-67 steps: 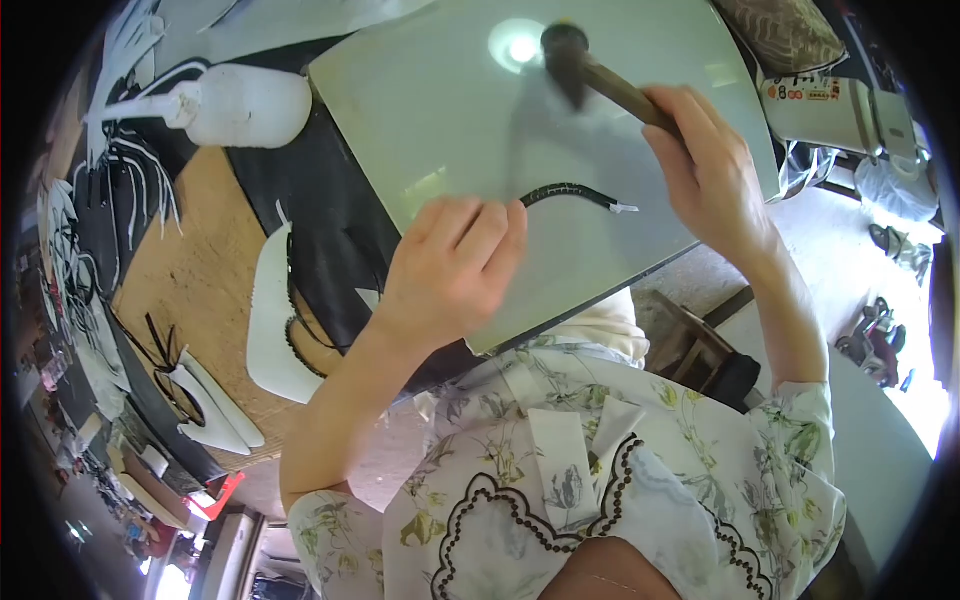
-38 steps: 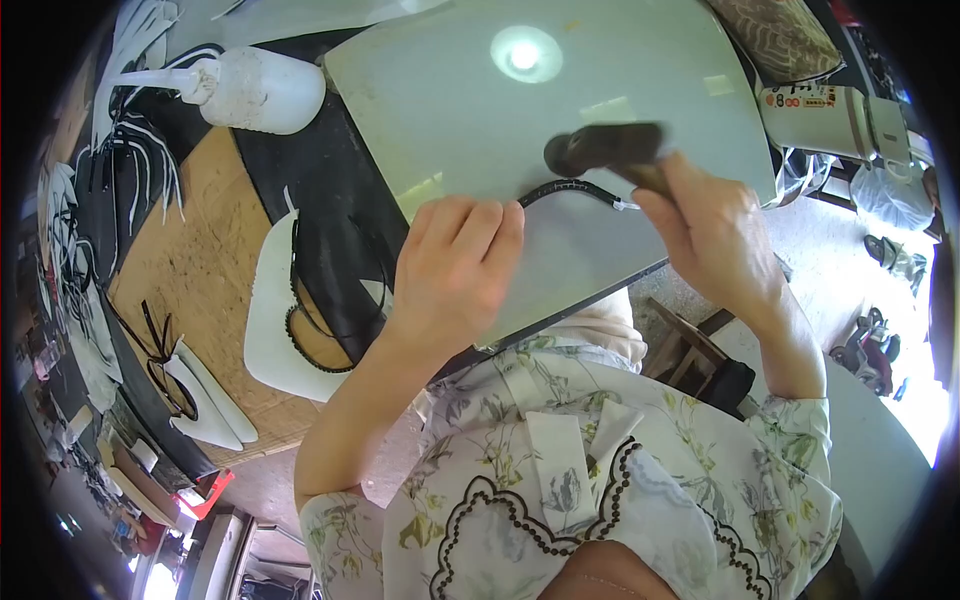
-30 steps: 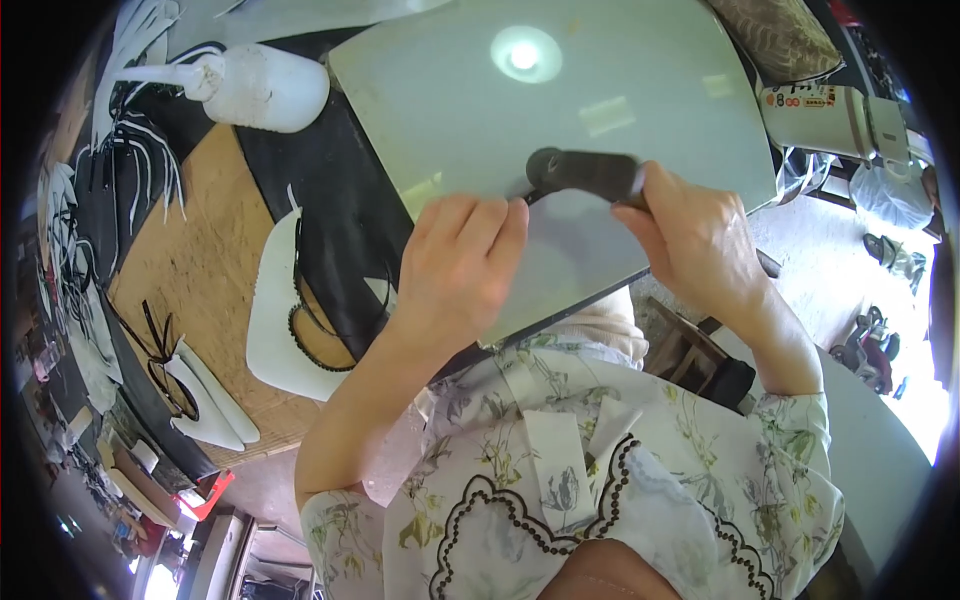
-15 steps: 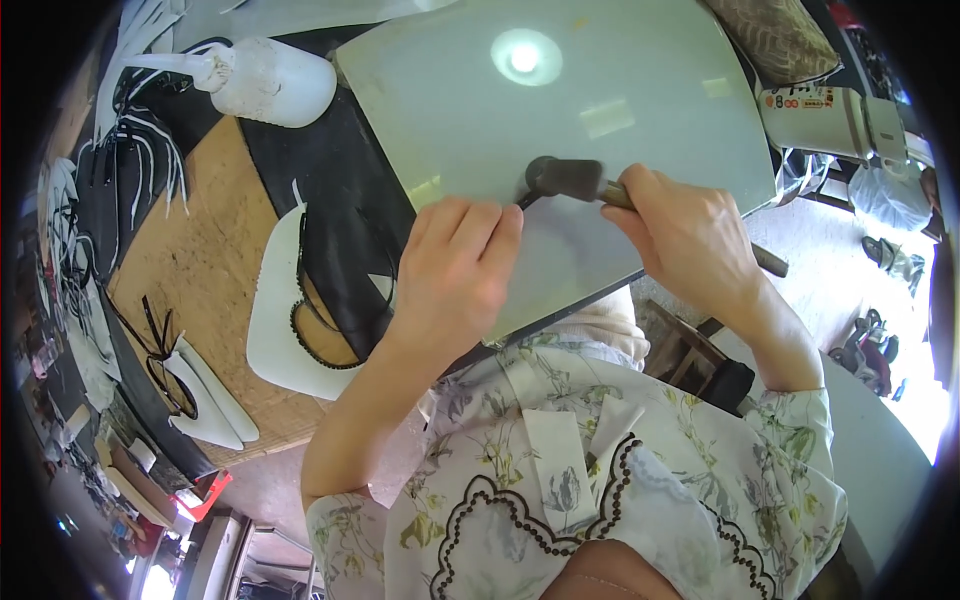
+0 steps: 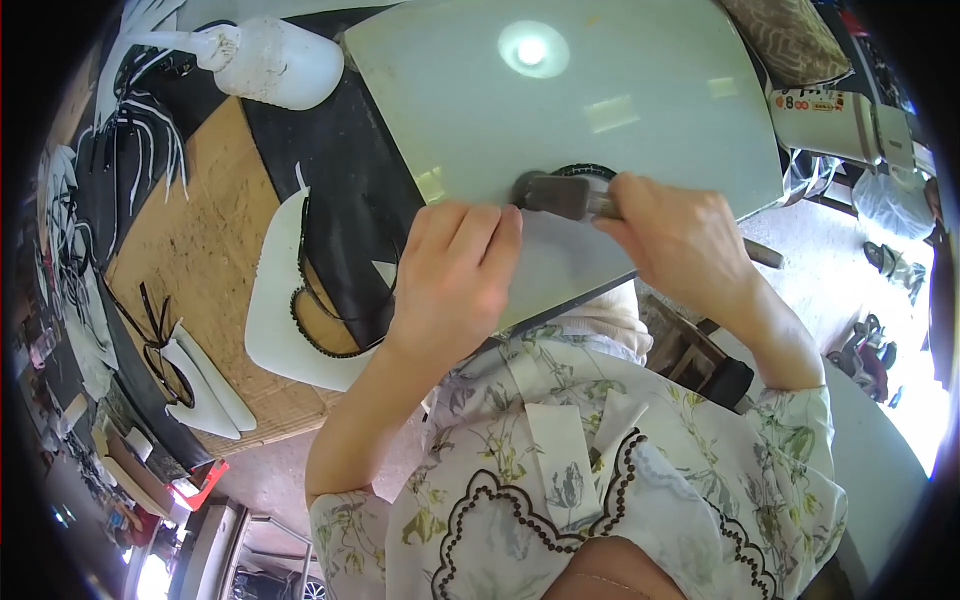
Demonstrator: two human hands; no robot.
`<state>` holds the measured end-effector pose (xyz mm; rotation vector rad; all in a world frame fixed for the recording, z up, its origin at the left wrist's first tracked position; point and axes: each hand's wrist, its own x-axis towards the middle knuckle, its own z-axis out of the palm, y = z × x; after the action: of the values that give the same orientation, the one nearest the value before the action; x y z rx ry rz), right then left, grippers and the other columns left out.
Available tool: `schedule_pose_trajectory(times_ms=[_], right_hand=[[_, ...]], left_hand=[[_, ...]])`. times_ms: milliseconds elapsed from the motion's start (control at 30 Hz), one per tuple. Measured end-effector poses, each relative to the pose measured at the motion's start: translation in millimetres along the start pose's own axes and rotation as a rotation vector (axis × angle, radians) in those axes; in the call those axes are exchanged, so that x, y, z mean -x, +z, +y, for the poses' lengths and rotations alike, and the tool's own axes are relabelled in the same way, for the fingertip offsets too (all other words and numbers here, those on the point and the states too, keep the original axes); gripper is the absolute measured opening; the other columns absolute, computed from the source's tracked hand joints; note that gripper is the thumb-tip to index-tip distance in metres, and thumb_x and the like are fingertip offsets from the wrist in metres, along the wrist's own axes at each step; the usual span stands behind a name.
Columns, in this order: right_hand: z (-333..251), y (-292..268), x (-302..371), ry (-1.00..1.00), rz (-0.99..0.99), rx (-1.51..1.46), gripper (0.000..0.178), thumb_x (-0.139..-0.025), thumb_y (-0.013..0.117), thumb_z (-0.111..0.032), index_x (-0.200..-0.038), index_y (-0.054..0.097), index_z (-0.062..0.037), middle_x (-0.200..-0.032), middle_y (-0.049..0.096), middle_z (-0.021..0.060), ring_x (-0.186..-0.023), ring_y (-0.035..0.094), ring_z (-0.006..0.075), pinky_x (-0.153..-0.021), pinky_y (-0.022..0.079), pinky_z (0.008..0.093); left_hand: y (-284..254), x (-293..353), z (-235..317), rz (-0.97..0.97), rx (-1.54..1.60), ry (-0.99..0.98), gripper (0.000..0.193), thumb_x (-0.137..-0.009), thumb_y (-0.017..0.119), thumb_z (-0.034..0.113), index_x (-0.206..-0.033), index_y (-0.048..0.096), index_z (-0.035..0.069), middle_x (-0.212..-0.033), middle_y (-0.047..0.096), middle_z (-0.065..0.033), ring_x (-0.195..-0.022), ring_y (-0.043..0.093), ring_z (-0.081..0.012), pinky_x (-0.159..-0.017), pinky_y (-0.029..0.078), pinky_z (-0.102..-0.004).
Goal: Hammering shoe straps and leather components onto a base material at a factory workbench.
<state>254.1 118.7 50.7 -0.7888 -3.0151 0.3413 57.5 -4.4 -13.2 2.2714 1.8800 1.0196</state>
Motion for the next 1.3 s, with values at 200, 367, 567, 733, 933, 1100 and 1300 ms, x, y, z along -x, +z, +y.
schedule_pose_trajectory(times_ms=[200,367,567,733,933,1100,1300], right_hand=[[1,-5,-2,0.010,0.103,-0.089,0.031,-0.091,0.068,-0.029,-0.084,0.048,-0.0057,-0.067,0.057,0.0079,-0.055,0.060,0.0277,-0.048,0.046,0.0396],[26,12,-1,0.192,0.165,-0.286,0.030,-0.088,0.072,-0.021,-0.087,0.048,-0.0031,-0.070,0.058,0.0106,-0.053,0.056,0.0298,-0.051,0.045,0.0390],[38,18,-7,0.316,0.126,-0.661,0.017,-0.081,0.070,-0.003,-0.090,0.056,-0.0030,-0.068,0.051,0.0056,-0.062,0.047,0.0137,-0.059,0.039,0.0289],[56,0,-11,0.329,0.125,-0.676,0.017,-0.083,0.069,-0.009,-0.092,0.058,-0.0006,-0.071,0.059,0.0108,-0.061,0.055,0.0229,-0.059,0.045,0.0360],[66,-18,-12,0.362,0.129,-0.737,0.016,-0.087,0.070,-0.010,-0.092,0.057,-0.0038,-0.069,0.049,-0.0056,-0.058,0.041,0.0073,-0.054,0.034,0.0244],[57,-1,-1,0.356,0.154,-0.578,0.019,-0.095,0.063,-0.018,-0.090,0.052,-0.0023,-0.067,0.051,0.0086,-0.054,0.051,0.0213,-0.053,0.039,0.0336],[43,1,15,0.210,0.045,-0.089,0.027,-0.097,0.061,-0.024,-0.090,0.046,-0.0029,-0.070,0.059,0.0143,-0.062,0.061,0.0378,-0.055,0.048,0.0454]], left_hand=[[1,0,1,0.011,-0.003,-0.002,0.024,-0.072,0.073,-0.005,-0.095,0.071,-0.001,-0.088,0.061,-0.0066,-0.081,0.060,-0.0251,-0.071,0.049,-0.0358],[0,0,2,-0.003,0.094,-0.106,0.024,-0.073,0.073,-0.005,-0.096,0.070,0.001,-0.088,0.063,-0.0067,-0.080,0.061,-0.0246,-0.069,0.050,-0.0345],[1,-4,3,0.035,0.139,-0.166,0.018,-0.079,0.071,-0.006,-0.095,0.067,0.002,-0.083,0.064,-0.0082,-0.076,0.061,-0.0253,-0.066,0.050,-0.0334],[2,-15,6,0.062,0.266,-0.231,0.017,-0.079,0.070,-0.008,-0.093,0.065,0.001,-0.085,0.066,-0.0104,-0.071,0.062,-0.0241,-0.064,0.050,-0.0325],[18,-47,9,0.008,0.314,-0.242,0.014,-0.081,0.071,-0.003,-0.093,0.066,0.002,-0.084,0.065,-0.0100,-0.073,0.063,-0.0246,-0.065,0.051,-0.0330],[29,-47,7,-0.009,0.110,-0.134,0.014,-0.081,0.071,-0.001,-0.094,0.069,0.003,-0.087,0.065,-0.0083,-0.076,0.063,-0.0244,-0.066,0.051,-0.0340],[25,-41,6,0.007,0.145,-0.184,0.018,-0.079,0.072,-0.002,-0.097,0.072,0.005,-0.087,0.064,-0.0064,-0.078,0.062,-0.0240,-0.067,0.051,-0.0344]])
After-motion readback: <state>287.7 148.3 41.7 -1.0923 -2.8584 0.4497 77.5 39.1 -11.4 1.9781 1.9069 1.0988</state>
